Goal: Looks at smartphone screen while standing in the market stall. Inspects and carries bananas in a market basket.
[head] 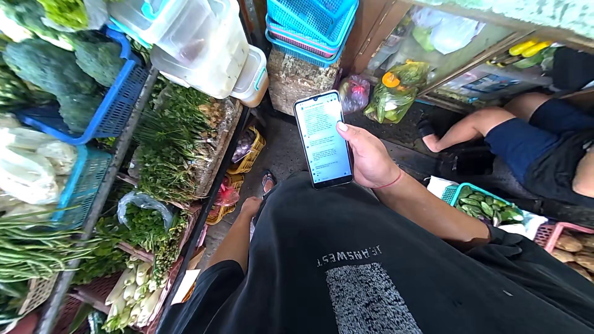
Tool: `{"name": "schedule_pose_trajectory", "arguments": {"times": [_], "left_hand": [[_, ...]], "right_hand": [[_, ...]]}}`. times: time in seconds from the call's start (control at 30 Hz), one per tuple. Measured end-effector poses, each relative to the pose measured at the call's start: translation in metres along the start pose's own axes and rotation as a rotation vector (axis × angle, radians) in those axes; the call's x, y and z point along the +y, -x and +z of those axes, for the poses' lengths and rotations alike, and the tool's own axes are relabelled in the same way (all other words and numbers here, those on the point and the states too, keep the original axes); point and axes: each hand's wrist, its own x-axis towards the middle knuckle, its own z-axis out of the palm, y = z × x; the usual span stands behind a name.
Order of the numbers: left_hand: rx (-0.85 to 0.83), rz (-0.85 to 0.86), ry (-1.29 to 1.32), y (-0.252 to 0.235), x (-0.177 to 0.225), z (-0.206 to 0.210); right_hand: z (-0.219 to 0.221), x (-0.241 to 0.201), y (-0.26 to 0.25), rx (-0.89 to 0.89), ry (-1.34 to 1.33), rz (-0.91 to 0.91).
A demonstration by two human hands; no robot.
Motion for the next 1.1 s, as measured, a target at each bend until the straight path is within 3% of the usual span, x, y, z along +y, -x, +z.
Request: {"name": "schedule_pose_trajectory", "arguments": {"times": [1.1], "left_hand": [[0.006, 0.022, 0.003, 0.0051, 0.0059, -0.0026]], "right_hand": [[-0.0016, 0.0, -0.0004, 0.013, -0.002, 0.011]]}}
